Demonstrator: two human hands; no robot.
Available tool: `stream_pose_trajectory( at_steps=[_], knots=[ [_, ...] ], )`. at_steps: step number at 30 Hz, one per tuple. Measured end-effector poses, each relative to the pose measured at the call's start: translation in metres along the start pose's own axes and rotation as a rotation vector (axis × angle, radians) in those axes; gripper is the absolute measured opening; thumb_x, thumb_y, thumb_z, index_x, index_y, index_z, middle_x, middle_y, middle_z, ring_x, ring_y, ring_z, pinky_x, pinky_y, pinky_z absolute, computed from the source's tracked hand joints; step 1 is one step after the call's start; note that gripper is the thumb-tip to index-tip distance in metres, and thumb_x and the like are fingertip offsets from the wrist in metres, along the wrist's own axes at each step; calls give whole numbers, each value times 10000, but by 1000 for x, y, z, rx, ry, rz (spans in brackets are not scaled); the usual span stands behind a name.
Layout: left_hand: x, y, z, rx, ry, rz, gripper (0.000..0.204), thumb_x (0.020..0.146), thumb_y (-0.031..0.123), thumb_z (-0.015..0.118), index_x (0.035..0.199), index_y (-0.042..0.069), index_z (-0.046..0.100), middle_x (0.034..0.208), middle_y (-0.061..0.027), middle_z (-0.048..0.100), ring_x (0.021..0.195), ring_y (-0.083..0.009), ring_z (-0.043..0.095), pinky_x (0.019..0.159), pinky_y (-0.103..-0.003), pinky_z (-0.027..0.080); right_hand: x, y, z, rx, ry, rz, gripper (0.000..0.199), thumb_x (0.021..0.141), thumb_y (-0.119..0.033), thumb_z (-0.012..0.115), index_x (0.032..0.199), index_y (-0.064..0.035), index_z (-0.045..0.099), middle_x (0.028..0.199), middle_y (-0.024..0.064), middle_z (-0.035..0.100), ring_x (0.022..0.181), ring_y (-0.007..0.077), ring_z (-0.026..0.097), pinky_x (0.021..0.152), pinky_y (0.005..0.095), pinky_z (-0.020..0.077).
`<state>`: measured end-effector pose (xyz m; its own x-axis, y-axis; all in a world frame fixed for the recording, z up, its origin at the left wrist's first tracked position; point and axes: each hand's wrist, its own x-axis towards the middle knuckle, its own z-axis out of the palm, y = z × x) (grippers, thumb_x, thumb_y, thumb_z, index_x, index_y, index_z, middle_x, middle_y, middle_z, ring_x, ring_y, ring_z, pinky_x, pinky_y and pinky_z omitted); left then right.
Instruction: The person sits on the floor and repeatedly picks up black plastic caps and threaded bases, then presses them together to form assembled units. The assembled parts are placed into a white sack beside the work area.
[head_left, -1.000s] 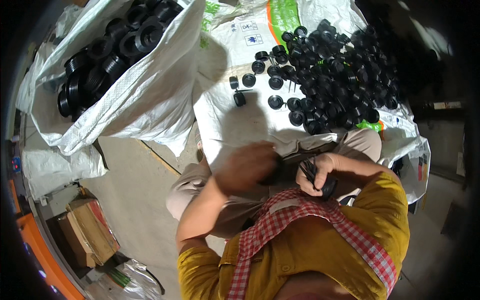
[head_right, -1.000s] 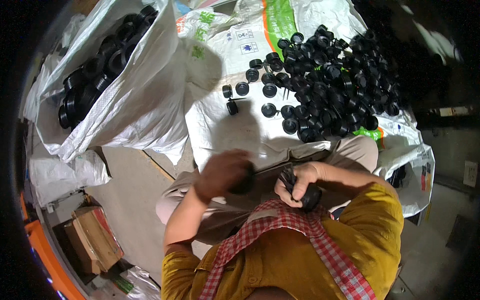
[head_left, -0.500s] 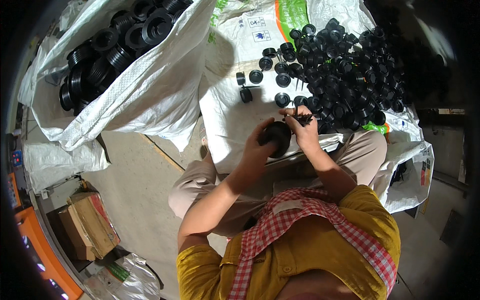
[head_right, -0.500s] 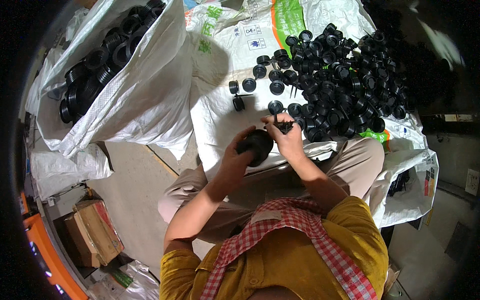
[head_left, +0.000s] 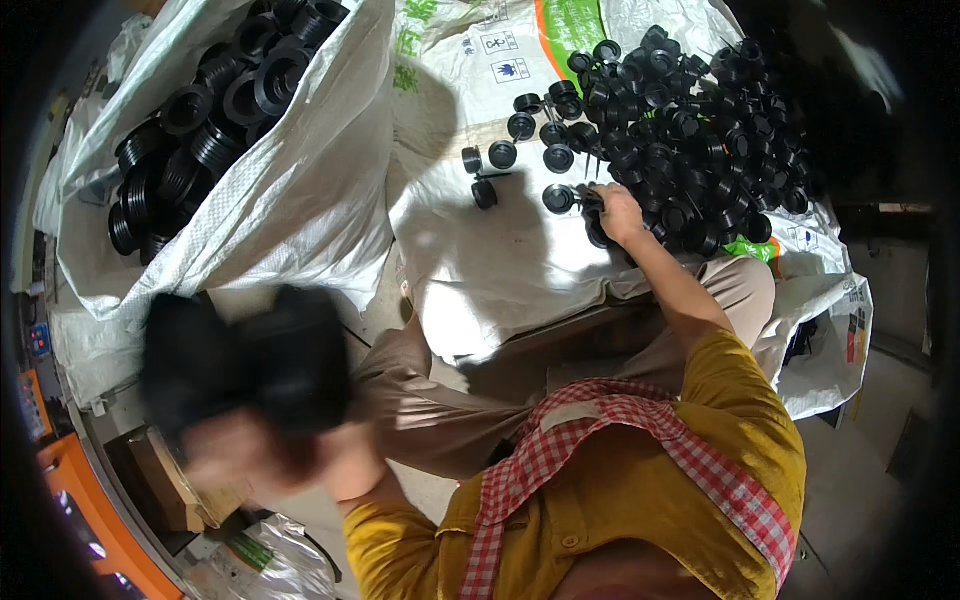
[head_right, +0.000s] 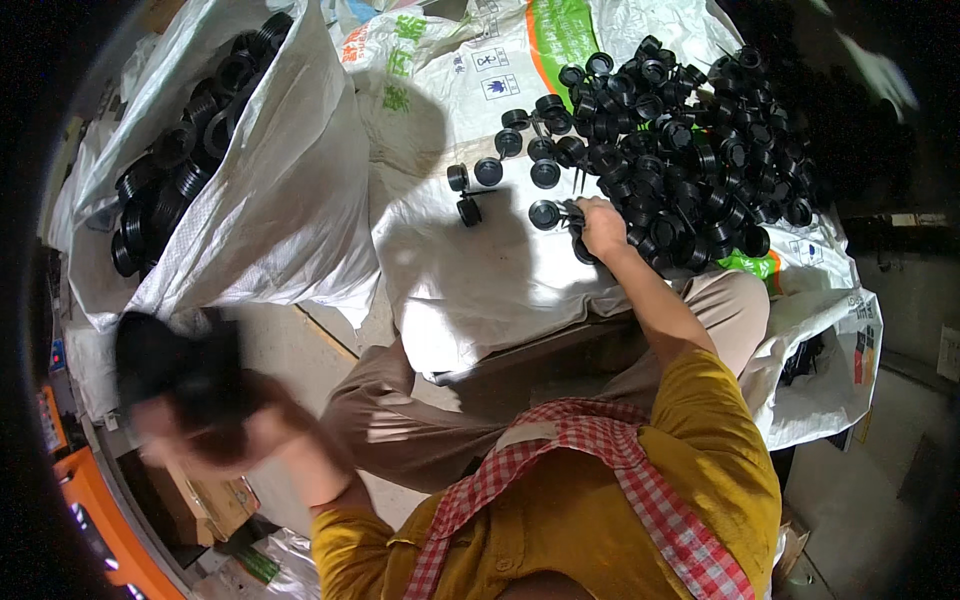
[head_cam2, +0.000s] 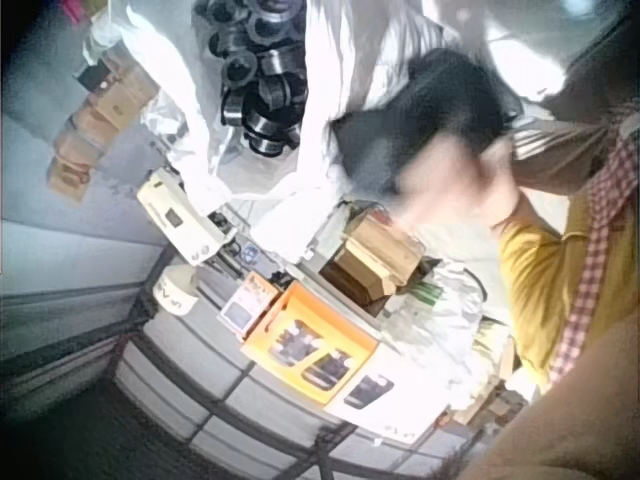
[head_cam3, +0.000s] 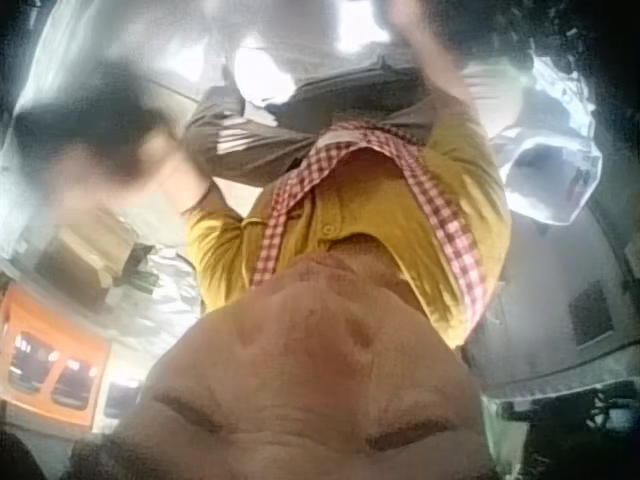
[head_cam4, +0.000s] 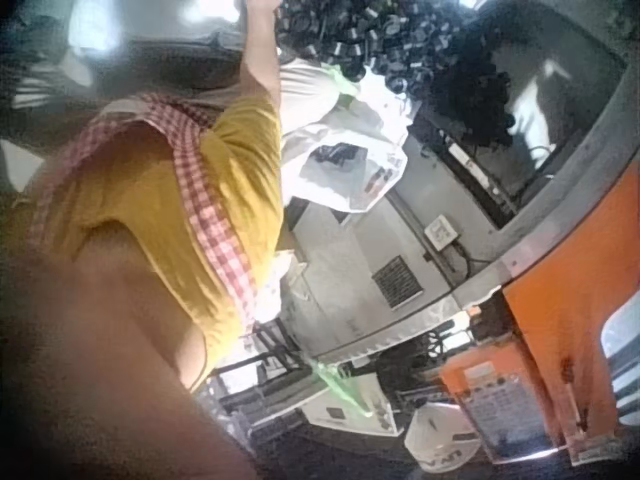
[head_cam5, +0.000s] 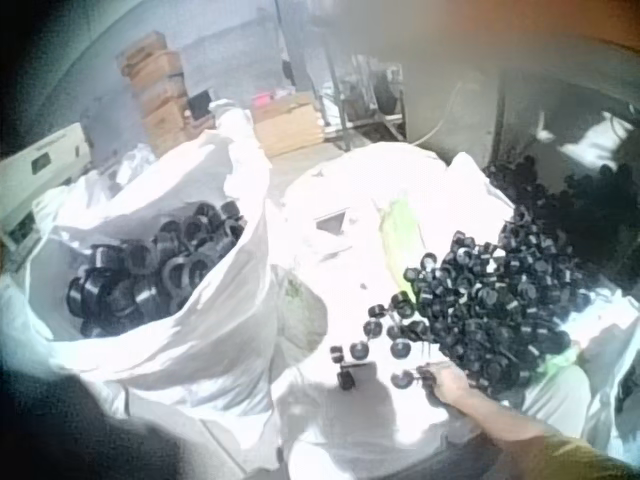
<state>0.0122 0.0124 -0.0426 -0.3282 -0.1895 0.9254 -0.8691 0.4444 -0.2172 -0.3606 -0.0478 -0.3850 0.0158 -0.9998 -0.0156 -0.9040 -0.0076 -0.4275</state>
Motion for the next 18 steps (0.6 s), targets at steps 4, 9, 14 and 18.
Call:
stream_pose_trajectory(
  at_steps=[4,9,14,18],
  knots=[
    [82,-118,-27,294,-188,-70,568,809,288,722,1278,43,514,1129,-179,589,1029,-307,601,809,-387,532,20,-4,34,-223,-174,-108,222,765,-40,597,977,-74,652,1013,120,600,994,296,587,856,383,496],
    [84,-127,-19,638,-544,-85,749,757,429,751,1389,155,458,1381,-245,426,1299,-400,390,1022,-496,383,22,-27,35,-254,-178,-120,183,777,-115,632,954,-76,661,1026,107,601,984,280,600,829,384,514],
    [40,19,4,-270,-303,-255,429,834,94,652,1211,-62,518,1251,-236,523,1162,-329,526,1020,-421,396,12,-30,20,-1,-109,-131,213,745,-139,691,953,-138,643,988,95,601,927,293,609,794,385,511],
    [-51,86,47,-807,-797,-832,311,804,-16,645,1114,-33,616,1053,-152,664,939,-198,643,820,-297,507,-1,-49,-12,100,-56,-213,242,728,-125,712,948,-114,612,942,106,613,920,307,609,786,397,500]
  ],
)
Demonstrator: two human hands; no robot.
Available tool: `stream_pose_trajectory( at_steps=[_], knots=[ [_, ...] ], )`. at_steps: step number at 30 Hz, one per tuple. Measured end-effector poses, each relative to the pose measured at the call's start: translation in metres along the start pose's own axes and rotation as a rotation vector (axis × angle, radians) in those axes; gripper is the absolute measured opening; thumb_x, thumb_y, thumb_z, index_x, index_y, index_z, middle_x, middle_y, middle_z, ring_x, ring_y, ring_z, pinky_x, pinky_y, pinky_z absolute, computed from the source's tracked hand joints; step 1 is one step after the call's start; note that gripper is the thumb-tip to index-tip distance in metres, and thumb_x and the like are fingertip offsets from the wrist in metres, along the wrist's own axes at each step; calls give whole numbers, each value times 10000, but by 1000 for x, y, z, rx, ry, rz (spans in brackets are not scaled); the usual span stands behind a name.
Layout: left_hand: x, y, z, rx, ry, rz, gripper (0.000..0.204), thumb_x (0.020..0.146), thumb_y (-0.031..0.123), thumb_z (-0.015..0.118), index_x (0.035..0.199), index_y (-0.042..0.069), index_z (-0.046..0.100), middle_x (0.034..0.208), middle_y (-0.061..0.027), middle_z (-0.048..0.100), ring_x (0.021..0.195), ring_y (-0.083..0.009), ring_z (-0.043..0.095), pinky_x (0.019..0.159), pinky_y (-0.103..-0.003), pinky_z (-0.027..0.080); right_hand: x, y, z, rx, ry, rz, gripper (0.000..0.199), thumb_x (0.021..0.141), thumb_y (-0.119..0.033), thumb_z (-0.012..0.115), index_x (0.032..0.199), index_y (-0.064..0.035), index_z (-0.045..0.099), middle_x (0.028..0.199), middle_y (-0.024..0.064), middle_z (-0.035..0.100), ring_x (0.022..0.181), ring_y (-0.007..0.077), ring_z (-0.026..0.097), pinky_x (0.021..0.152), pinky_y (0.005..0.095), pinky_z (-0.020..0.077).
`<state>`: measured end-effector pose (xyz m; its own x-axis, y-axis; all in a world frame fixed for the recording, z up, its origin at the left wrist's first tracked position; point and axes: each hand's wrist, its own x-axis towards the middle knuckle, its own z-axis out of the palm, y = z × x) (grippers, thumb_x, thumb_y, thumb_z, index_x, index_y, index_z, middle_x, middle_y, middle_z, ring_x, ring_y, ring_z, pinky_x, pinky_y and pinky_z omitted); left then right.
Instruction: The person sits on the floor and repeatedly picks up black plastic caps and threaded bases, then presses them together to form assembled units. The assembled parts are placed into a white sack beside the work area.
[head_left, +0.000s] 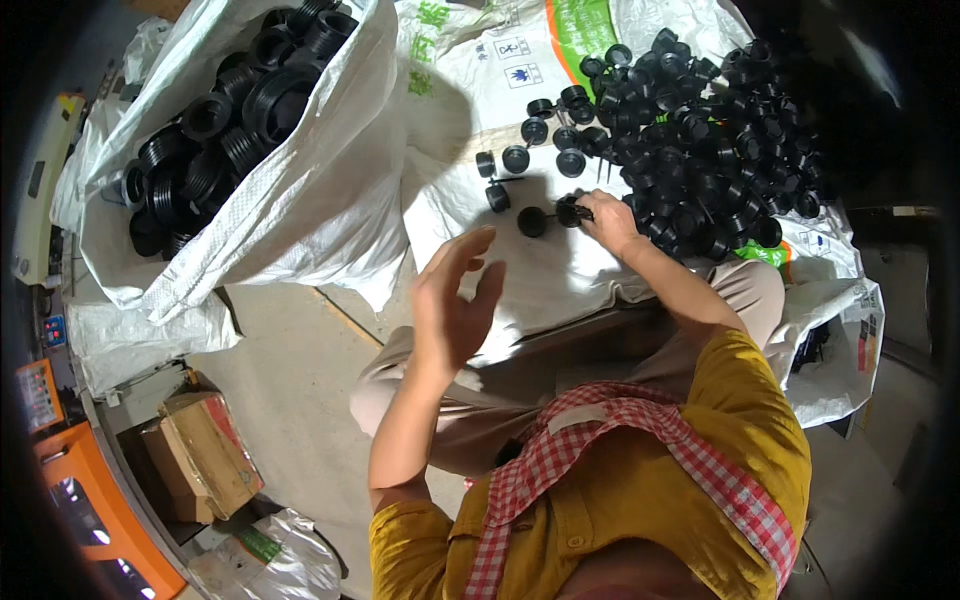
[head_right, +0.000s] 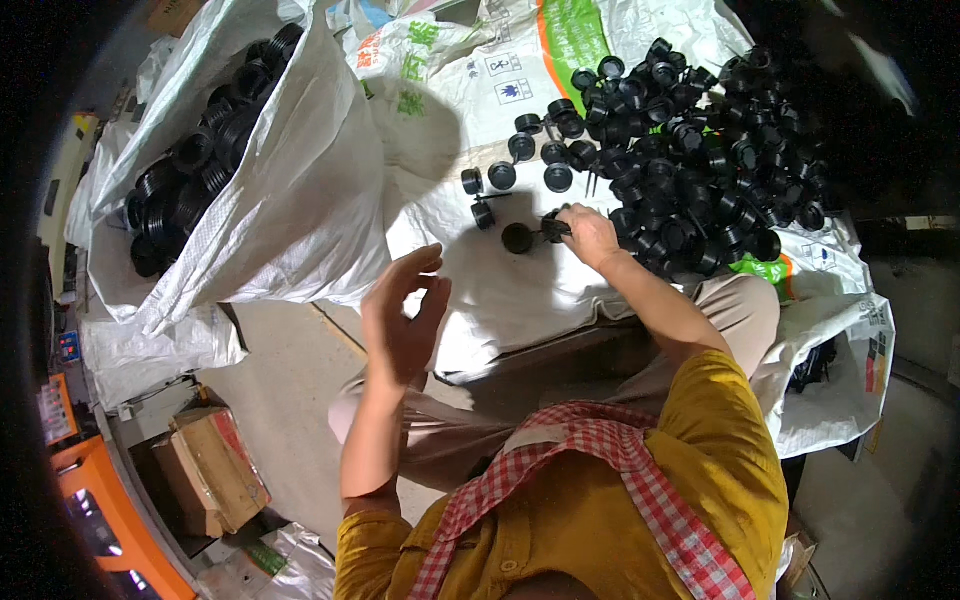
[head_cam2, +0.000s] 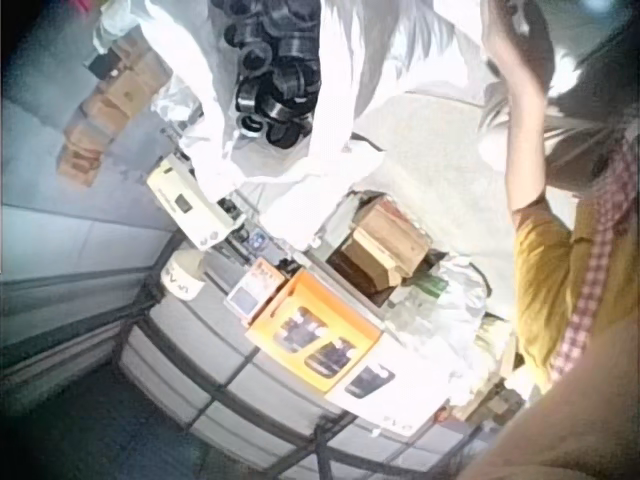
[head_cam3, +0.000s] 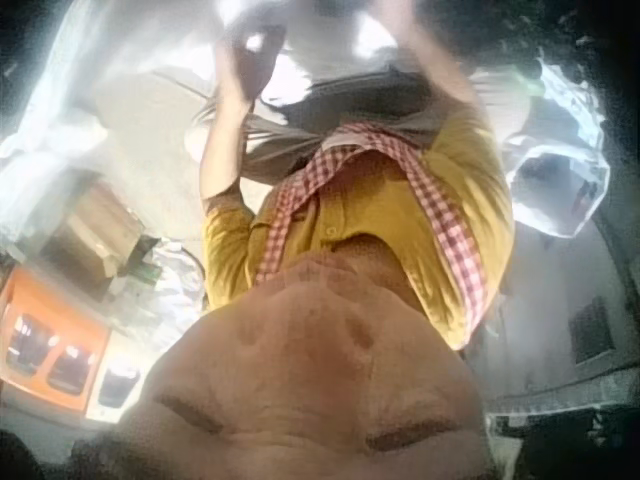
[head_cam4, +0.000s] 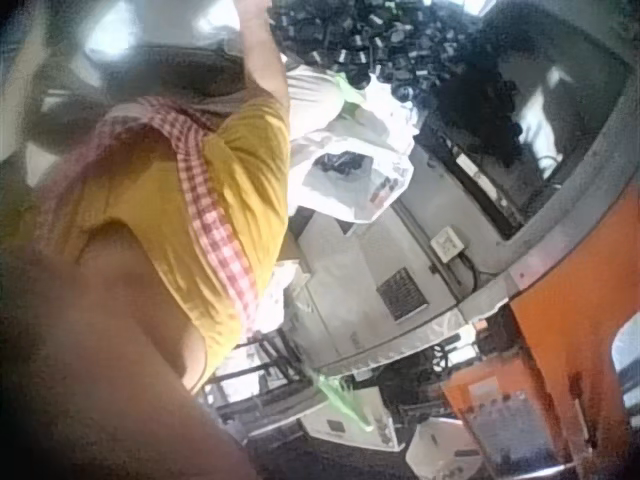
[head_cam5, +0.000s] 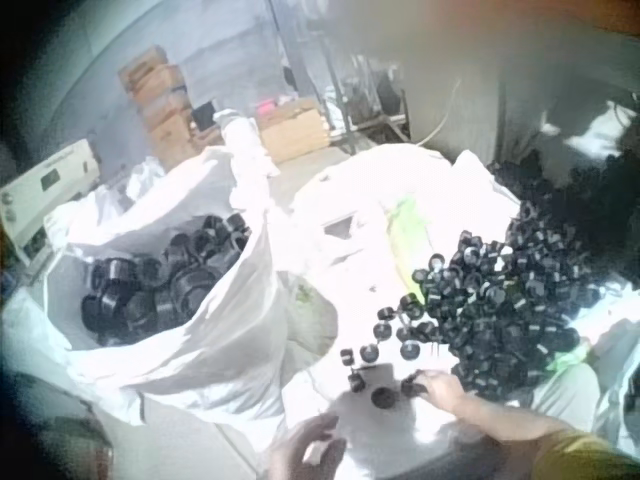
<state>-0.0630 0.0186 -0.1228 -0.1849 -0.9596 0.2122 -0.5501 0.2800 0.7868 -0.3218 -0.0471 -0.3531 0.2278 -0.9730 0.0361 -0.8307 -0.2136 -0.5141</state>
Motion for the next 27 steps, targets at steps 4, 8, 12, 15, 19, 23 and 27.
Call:
stream_pose_trajectory(
  at_steps=[4,8,12,15,19,23,27],
  knots=[
    [-1,-42,21,-167,-82,-213,299,841,19,638,1138,-15,617,1031,-116,670,886,-149,636,805,-279,505,3,12,-5,-13,-15,242,296,728,-183,717,973,-82,586,918,145,635,888,342,617,784,420,498],
    [4,-50,14,-172,-157,-256,295,855,52,634,1142,-13,619,1033,-105,674,877,-143,633,798,-278,505,16,12,12,65,-33,281,275,721,-73,678,977,-65,579,992,170,626,925,366,606,808,429,486],
    [6,-41,10,-140,-141,-263,297,852,77,641,1138,-5,625,1020,-104,683,872,-145,635,782,-284,507,30,-7,47,191,-115,172,363,721,34,608,1069,-66,587,1083,183,602,1013,375,572,881,410,466],
    [9,-42,12,-104,-184,-225,310,841,98,654,1135,2,625,1009,-136,684,871,-189,651,769,-309,513,32,9,99,77,-181,28,349,742,-39,622,1089,-75,617,1049,185,634,988,365,592,858,403,483],
    [4,-54,16,-83,-238,-263,324,834,121,665,1133,4,621,1038,-168,669,887,-244,658,779,-329,516,31,-17,91,18,-183,73,280,742,-53,650,1022,-44,624,1010,189,635,954,353,606,828,402,493],
    [3,-73,26,113,-160,-140,440,829,158,676,1215,-15,555,1110,-204,633,903,-279,657,799,-336,516,9,-58,21,225,-150,-56,367,711,-24,697,1063,-42,596,1004,166,631,952,339,615,822,402,506],
    [2,-81,36,-30,-264,-264,654,790,180,726,1329,-38,428,1098,-191,630,896,-241,637,774,-319,519,-26,-99,-55,486,-3,-521,297,678,-1,717,959,-37,628,1001,120,647,920,306,634,767,369,533]
  ],
)
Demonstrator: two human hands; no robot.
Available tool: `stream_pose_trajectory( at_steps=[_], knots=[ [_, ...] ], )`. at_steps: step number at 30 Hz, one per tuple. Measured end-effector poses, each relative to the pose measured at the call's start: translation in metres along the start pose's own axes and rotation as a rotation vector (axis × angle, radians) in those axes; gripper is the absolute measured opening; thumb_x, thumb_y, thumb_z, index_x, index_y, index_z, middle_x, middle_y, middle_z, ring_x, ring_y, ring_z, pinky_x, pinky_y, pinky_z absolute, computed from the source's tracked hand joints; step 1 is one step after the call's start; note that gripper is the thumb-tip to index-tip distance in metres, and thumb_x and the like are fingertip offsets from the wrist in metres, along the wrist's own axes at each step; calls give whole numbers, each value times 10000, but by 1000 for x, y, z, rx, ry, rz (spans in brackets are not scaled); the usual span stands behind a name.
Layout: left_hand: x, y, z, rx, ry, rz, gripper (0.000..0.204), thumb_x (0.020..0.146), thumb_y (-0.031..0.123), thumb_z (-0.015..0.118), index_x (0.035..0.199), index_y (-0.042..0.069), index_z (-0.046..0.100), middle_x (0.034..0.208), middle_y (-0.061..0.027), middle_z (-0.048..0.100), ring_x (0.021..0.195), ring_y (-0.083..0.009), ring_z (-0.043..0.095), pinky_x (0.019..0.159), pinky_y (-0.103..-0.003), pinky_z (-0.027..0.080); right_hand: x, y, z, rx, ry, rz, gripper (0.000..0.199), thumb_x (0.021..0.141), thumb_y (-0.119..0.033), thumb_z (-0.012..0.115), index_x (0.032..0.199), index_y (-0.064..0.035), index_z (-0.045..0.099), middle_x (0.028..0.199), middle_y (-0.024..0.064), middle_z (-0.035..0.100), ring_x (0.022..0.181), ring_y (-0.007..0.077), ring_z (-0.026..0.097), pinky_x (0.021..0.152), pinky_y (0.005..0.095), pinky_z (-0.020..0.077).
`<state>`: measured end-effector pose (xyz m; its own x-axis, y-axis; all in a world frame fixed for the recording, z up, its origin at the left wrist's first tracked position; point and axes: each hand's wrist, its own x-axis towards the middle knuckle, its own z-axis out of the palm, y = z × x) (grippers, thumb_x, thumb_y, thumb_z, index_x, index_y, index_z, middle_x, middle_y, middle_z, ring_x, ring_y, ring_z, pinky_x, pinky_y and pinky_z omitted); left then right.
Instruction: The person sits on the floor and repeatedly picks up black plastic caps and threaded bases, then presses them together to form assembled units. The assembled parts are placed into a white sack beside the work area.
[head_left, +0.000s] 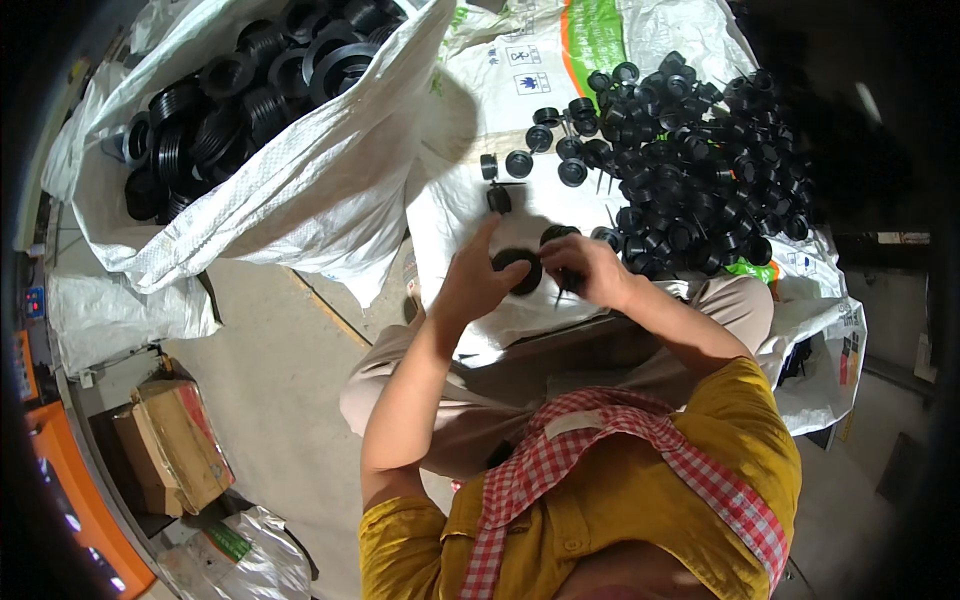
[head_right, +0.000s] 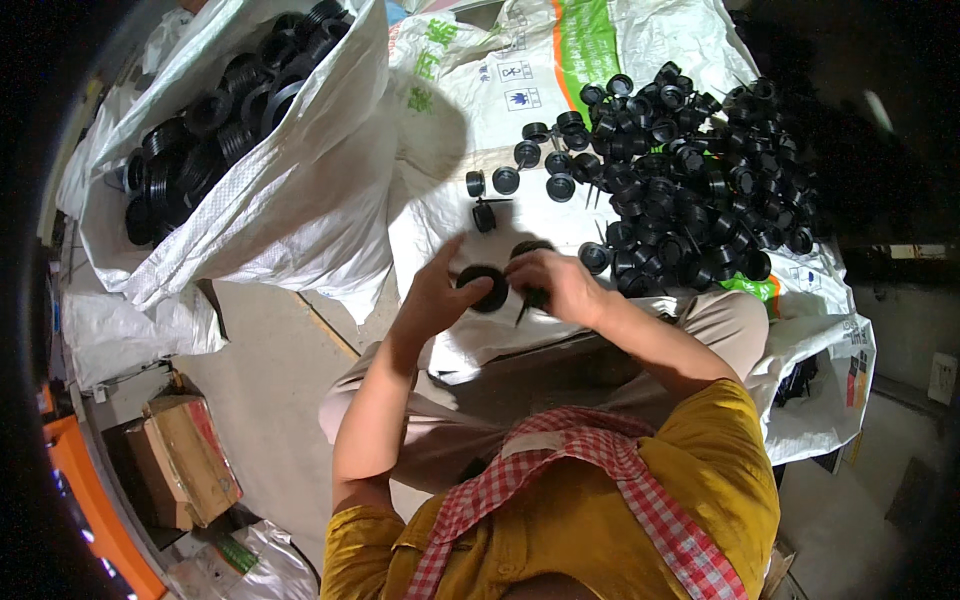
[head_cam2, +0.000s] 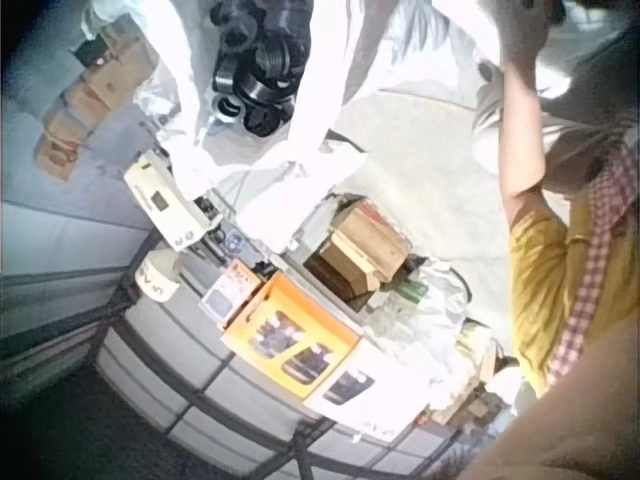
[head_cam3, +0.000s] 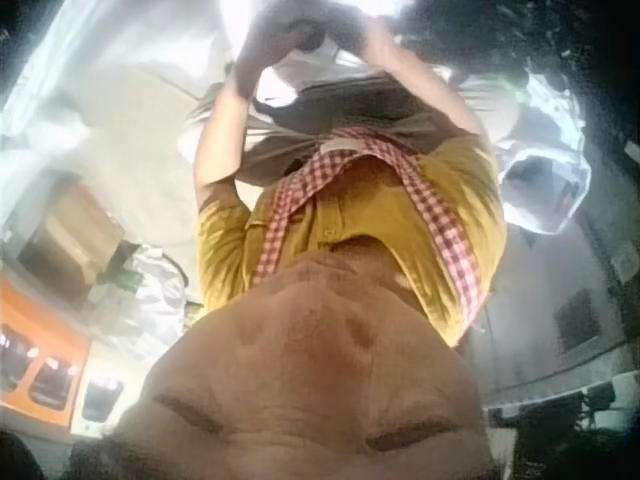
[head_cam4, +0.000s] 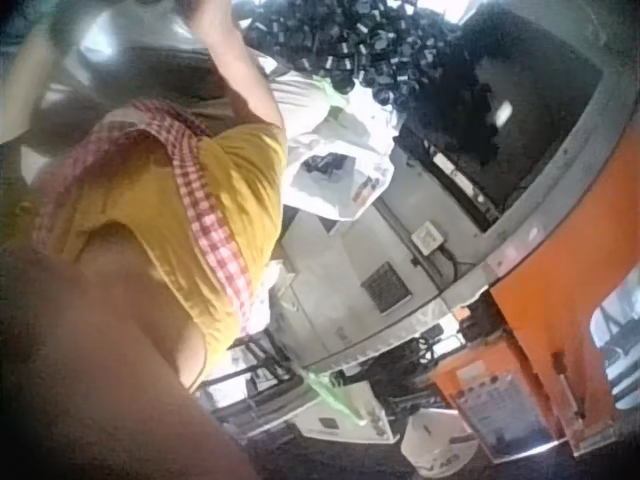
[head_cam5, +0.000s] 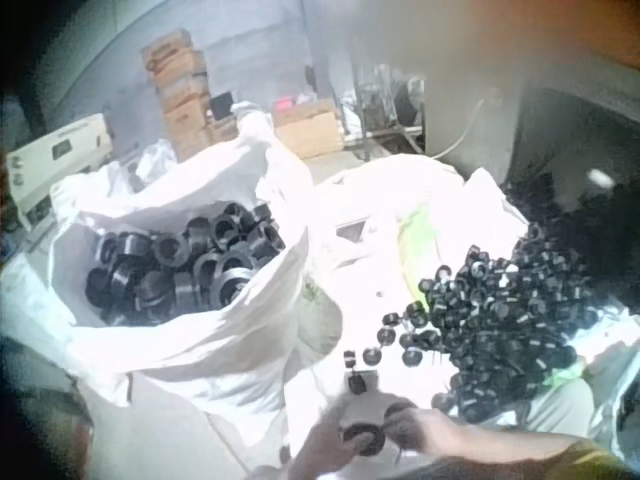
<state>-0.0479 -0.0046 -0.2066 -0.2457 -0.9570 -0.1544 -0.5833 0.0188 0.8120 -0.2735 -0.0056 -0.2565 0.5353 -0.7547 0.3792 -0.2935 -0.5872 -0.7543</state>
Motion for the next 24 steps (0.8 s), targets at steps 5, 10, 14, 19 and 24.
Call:
stream_pose_trajectory(
  at_steps=[5,10,14,19,24],
  knots=[
    [-12,-6,20,-575,-510,-262,487,754,90,726,1192,-21,542,973,-57,639,862,-119,598,778,-290,504,-14,-32,-25,-86,-68,-30,266,693,-80,732,941,-63,637,932,101,647,853,294,629,726,366,524],
    [-30,20,27,51,-218,352,386,728,-12,658,1107,-16,582,967,-122,660,902,-297,641,818,-367,509,-28,-43,-23,-117,-178,227,300,716,-177,743,967,-48,641,908,141,645,790,323,629,690,379,519],
    [-19,22,9,416,-98,862,326,732,-23,604,1056,14,581,989,-158,639,1046,-309,592,891,-389,480,-28,-54,-26,749,-406,1109,257,785,-165,715,988,-32,630,902,100,678,712,264,654,637,378,521],
    [-6,10,-38,265,363,765,211,813,26,581,1023,7,577,1000,-160,655,999,-308,619,916,-408,483,-64,-60,-36,1552,-959,434,270,792,-216,738,948,-19,639,843,104,655,867,204,610,763,293,477],
    [-16,18,-17,-1157,-11,-65,359,927,137,537,1211,-81,512,1090,-192,626,1015,-279,617,909,-384,501,-56,-43,-31,1374,98,976,109,835,-69,643,925,-67,581,917,66,642,806,162,627,733,330,524]
  ],
)
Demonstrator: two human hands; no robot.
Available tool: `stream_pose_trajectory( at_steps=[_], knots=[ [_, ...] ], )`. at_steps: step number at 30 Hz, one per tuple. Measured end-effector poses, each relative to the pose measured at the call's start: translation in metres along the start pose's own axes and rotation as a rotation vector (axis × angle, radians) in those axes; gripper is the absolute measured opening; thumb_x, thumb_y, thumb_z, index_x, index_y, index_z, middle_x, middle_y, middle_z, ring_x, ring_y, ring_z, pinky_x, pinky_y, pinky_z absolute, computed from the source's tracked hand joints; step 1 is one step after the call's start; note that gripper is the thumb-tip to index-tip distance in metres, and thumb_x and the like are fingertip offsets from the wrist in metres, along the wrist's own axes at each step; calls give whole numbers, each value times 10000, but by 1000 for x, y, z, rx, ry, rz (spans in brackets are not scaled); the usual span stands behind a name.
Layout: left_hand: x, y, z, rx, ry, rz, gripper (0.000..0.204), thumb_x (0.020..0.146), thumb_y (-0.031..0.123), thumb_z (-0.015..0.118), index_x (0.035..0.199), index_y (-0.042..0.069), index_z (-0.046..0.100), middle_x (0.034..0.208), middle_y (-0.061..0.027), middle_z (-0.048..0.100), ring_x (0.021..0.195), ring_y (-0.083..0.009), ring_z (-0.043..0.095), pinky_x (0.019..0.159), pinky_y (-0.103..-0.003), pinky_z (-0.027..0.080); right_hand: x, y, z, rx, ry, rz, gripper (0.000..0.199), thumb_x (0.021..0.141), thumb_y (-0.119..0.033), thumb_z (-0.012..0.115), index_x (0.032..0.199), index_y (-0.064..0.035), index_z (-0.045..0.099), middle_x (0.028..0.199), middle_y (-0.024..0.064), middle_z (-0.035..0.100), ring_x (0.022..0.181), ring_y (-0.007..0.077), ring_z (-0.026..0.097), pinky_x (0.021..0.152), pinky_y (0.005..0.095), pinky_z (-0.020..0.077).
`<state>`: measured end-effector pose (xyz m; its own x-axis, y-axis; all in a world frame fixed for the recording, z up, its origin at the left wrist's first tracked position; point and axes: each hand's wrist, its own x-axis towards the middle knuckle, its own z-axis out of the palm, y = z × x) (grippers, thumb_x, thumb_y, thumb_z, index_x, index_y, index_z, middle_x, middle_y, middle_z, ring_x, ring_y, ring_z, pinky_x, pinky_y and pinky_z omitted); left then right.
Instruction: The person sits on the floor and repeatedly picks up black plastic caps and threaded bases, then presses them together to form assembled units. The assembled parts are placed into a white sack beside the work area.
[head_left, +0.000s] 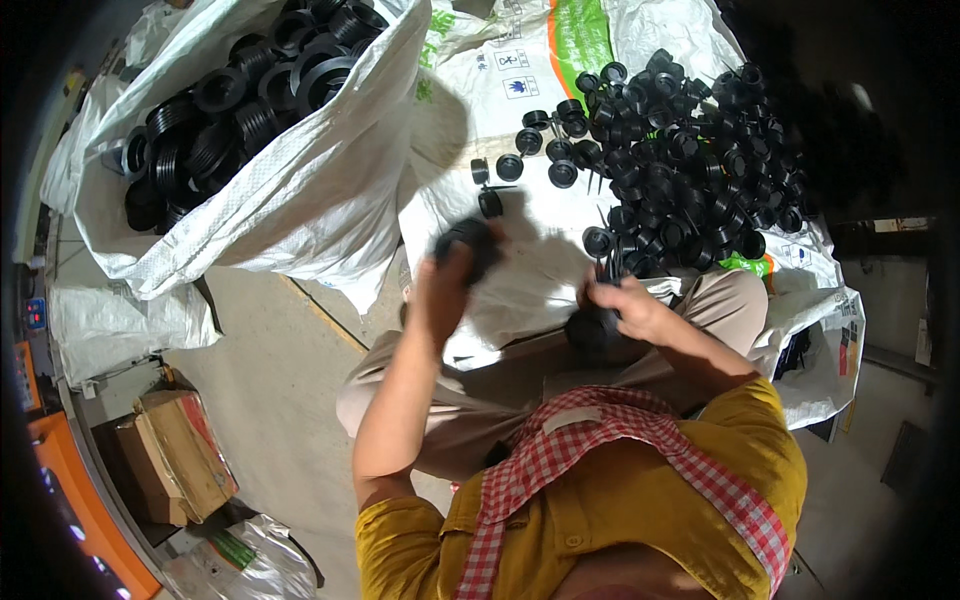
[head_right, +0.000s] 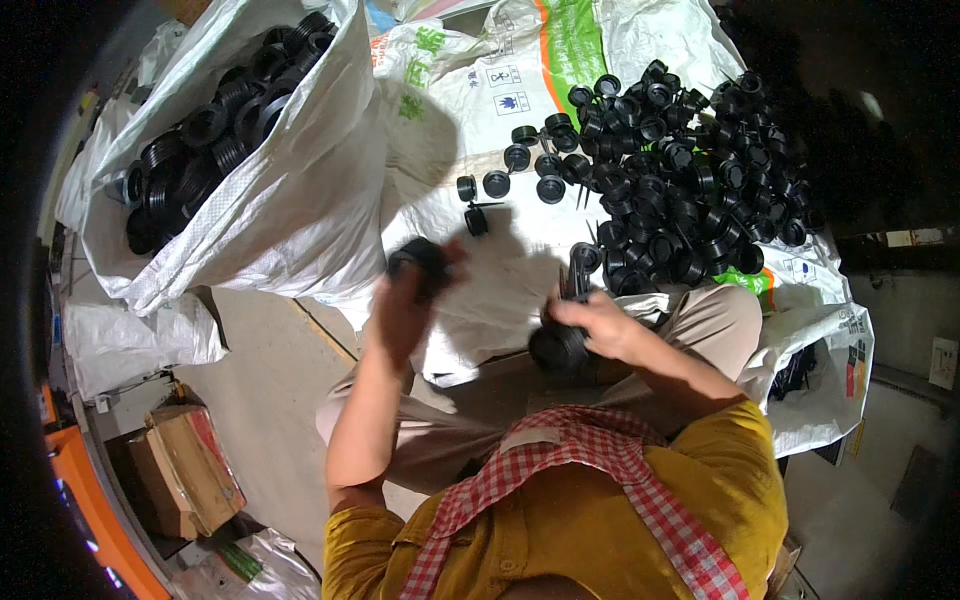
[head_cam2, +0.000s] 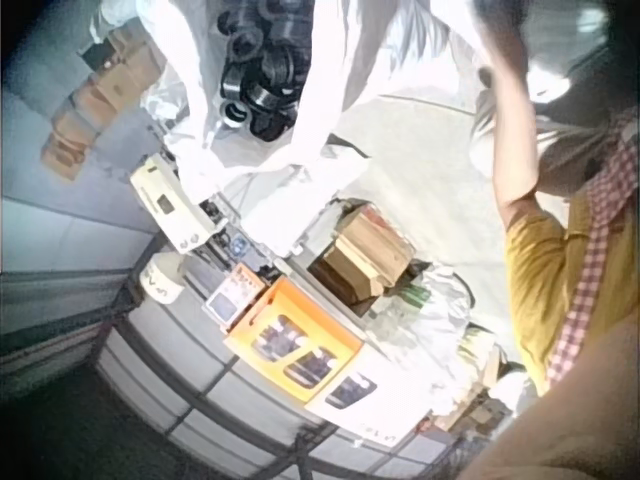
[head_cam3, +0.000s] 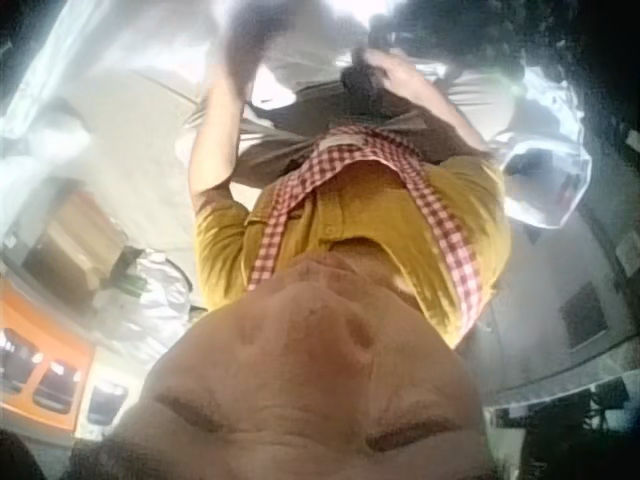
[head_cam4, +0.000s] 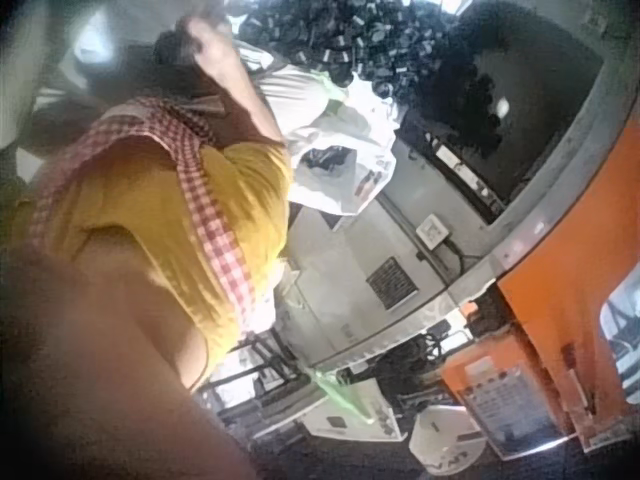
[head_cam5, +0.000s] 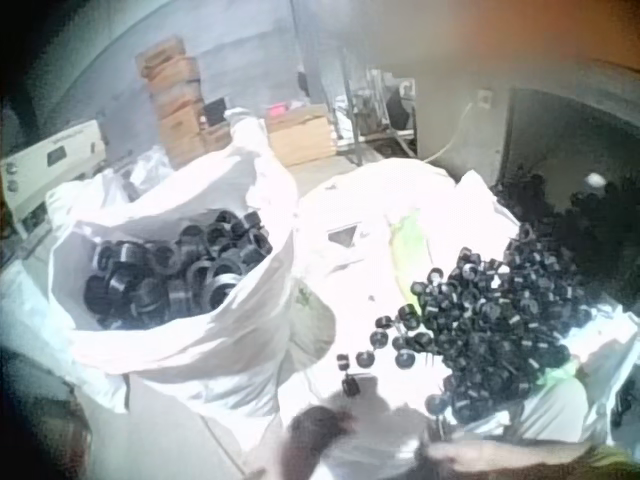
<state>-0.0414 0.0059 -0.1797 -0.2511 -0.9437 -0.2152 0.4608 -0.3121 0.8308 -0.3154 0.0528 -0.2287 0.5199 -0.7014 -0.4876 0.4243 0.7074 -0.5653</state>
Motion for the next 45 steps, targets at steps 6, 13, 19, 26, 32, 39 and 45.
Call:
stream_pose_trajectory(
  at_steps=[6,13,19,26,32,39,45],
  knots=[
    [-7,-43,26,-216,-83,-316,466,885,152,612,1301,-1,466,1259,-126,531,1152,-225,531,983,-335,419,73,0,33,-275,95,-547,202,859,15,619,1053,-32,584,946,46,645,892,115,592,821,272,483],
    [-2,-41,30,1757,0,515,587,716,-57,542,1296,-21,461,947,-153,518,895,-323,513,815,-406,398,124,19,46,-223,256,-522,126,846,-7,597,971,-12,589,881,38,635,812,116,586,718,251,476],
    [-9,-9,18,1947,152,558,468,722,7,558,1190,-14,550,915,-106,506,845,-263,504,779,-381,398,203,47,47,-826,745,-908,136,824,-112,617,916,-16,587,796,143,632,747,291,624,702,358,493],
    [-81,101,-11,1739,449,1197,429,683,198,752,1072,53,644,991,-113,545,945,-267,538,832,-391,448,253,29,-39,-766,869,-217,364,755,-325,737,961,-44,633,881,128,670,852,300,644,782,394,489],
    [-64,296,3,2386,984,1449,491,765,229,778,1163,18,582,1173,-182,563,1130,-314,539,899,-400,503,310,71,-58,-973,882,10,567,696,-404,783,1106,-35,652,1010,151,674,948,273,635,838,401,484],
    [-75,169,50,1534,495,1110,431,914,130,550,1312,0,447,1290,-149,511,1116,-234,544,948,-352,447,233,52,-45,-729,486,-146,361,749,-322,770,921,-15,687,737,56,649,646,162,603,600,310,477],
    [-10,-9,22,341,227,-258,489,973,301,516,1367,42,387,1180,-102,549,1084,-175,531,883,-303,449,71,19,60,-749,218,-365,278,763,-239,764,922,-22,693,773,63,684,697,125,606,671,298,486]
  ],
)
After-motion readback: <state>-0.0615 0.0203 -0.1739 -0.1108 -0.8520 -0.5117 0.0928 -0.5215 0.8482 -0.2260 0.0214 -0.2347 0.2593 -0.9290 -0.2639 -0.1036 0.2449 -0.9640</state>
